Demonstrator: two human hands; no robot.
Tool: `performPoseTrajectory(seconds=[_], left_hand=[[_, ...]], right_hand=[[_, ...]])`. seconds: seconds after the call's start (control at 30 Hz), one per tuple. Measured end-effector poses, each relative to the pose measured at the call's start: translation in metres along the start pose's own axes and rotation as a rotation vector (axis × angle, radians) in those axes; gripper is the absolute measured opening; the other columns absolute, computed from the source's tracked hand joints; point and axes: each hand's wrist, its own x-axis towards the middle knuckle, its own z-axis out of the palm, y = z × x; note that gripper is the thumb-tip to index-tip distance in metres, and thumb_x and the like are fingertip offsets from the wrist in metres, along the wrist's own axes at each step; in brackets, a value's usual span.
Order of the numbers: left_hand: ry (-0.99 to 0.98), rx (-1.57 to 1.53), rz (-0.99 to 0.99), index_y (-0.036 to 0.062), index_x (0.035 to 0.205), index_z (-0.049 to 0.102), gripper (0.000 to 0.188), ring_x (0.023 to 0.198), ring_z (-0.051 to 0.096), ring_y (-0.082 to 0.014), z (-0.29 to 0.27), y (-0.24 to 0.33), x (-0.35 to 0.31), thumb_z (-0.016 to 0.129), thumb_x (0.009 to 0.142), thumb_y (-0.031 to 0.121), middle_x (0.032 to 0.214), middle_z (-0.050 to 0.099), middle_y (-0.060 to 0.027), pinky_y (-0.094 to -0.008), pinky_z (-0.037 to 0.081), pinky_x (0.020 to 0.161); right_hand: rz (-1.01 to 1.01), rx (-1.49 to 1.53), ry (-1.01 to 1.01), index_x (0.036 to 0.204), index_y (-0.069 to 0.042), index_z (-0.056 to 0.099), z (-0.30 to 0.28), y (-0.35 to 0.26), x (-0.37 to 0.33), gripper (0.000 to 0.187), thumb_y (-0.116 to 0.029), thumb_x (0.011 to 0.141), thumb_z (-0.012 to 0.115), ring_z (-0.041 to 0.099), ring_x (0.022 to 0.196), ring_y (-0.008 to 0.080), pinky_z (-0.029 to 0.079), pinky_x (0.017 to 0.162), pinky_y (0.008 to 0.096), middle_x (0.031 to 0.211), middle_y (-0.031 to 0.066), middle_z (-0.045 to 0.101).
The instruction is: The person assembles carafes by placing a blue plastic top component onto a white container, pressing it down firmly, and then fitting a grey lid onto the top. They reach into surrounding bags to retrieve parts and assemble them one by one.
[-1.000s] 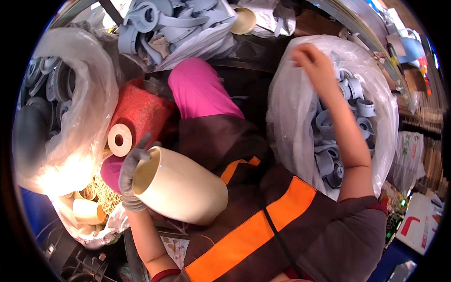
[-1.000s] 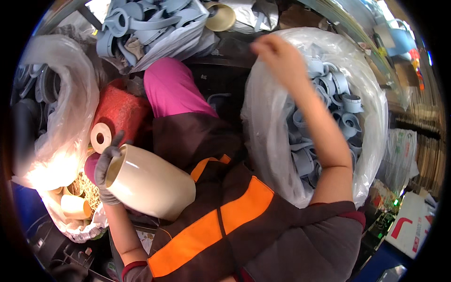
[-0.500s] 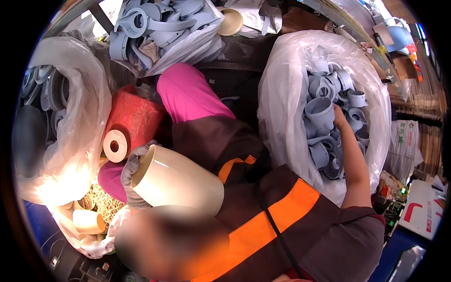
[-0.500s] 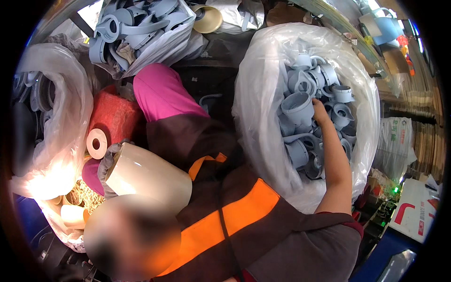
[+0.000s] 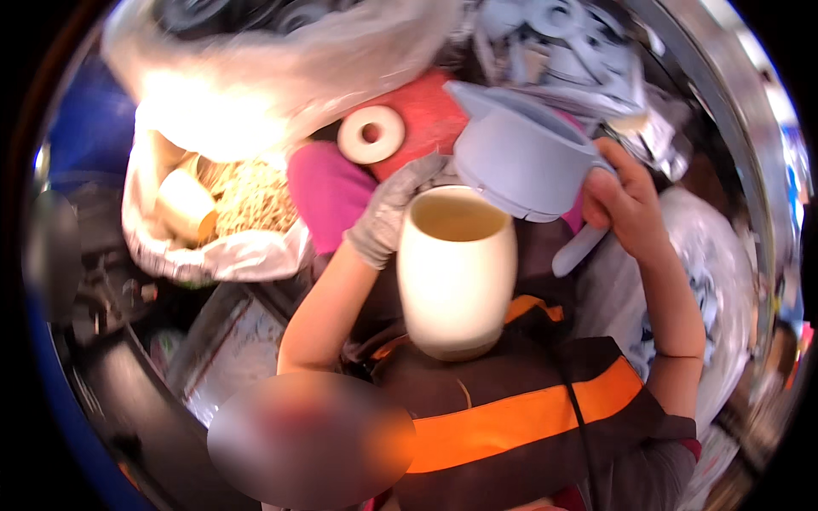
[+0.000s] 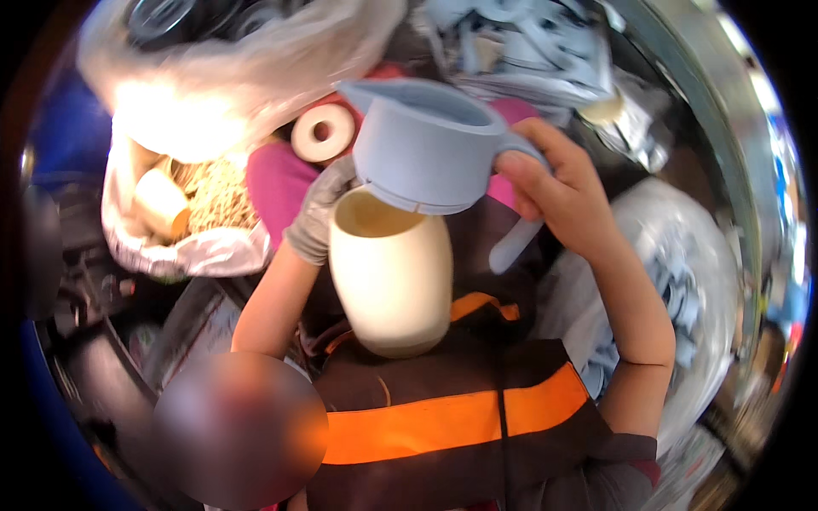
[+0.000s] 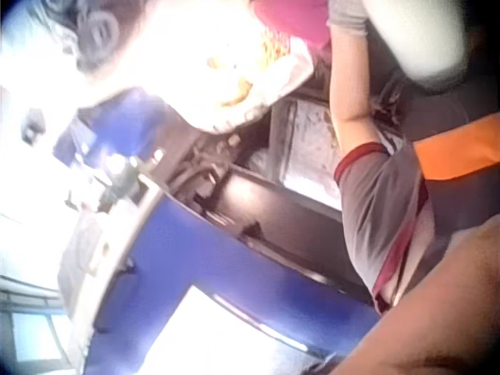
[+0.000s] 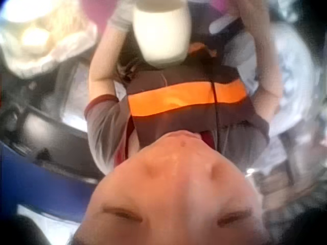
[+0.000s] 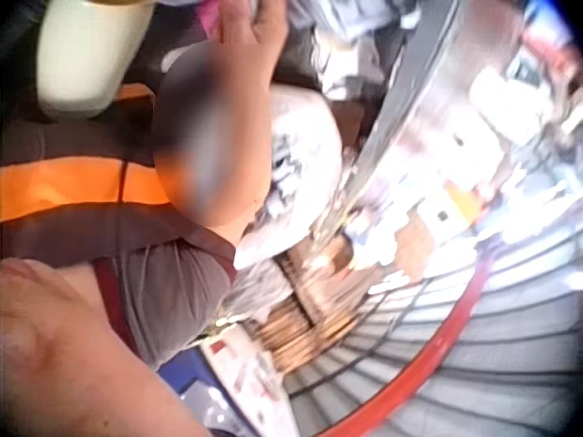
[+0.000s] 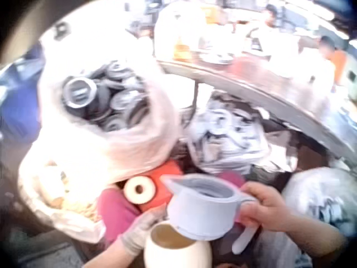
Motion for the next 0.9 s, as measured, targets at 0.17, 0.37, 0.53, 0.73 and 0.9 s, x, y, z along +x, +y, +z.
performPoseTrajectory(seconds=[0.17,0.37,0.53,0.73,0.9], left_hand=[[0.251,-0.653,-0.095,0.0026,0.133,0.046,0.066,0.119,0.052,-0.0264,-0.016,0.0,-0.028,0.052,0.092,0.054,0.131,0.053,-0.0163,-0.0419,0.044,0.103],[0.33,-0.794,-0.08,0.0023,0.133,0.047,0.078,0.119,0.053,-0.0286,-0.019,-0.014,-0.028,0.055,0.085,0.064,0.131,0.053,-0.0174,-0.0439,0.043,0.102],[0.355,-0.736,-0.098,0.0018,0.131,0.048,0.081,0.118,0.053,-0.0292,-0.02,-0.016,-0.024,0.057,0.083,0.066,0.13,0.053,-0.0175,-0.0446,0.044,0.101],[0.428,-0.779,-0.108,-0.0002,0.128,0.051,0.085,0.114,0.056,-0.029,-0.022,-0.02,-0.019,0.057,0.079,0.069,0.125,0.057,-0.0173,-0.0447,0.046,0.1],[0.334,-0.816,-0.114,-0.0012,0.129,0.05,0.089,0.113,0.057,-0.0275,-0.021,-0.017,-0.026,0.059,0.077,0.07,0.125,0.057,-0.0163,-0.0433,0.047,0.099]], right_hand=[[0.269,-0.048,-0.201,0.098,-0.002,0.059,0.064,0.008,0.045,0.032,-0.033,0.093,0.059,0.042,0.051,0.0045,0.036,0.048,0.0209,0.073,0.0014,0.056],[0.355,-0.053,-0.271,0.096,-0.002,0.058,0.061,0.027,0.068,0.034,-0.036,0.093,0.058,0.038,0.051,0.0035,0.034,0.048,0.0205,0.08,0.0028,0.057],[0.393,0.019,-0.282,0.099,-0.002,0.059,0.055,0.029,0.072,0.034,-0.035,0.092,0.059,0.036,0.052,0.003,0.029,0.047,0.0208,0.072,-0.0012,0.051],[0.366,-0.036,-0.274,0.102,-0.003,0.059,0.056,0.04,0.079,0.034,-0.035,0.092,0.061,0.036,0.052,0.0032,0.028,0.048,0.0211,0.061,-0.005,0.042],[0.32,-0.069,-0.286,0.102,-0.003,0.059,0.057,0.046,0.08,0.033,-0.034,0.091,0.062,0.037,0.052,0.0028,0.03,0.047,0.02,0.063,-0.0047,0.043]])
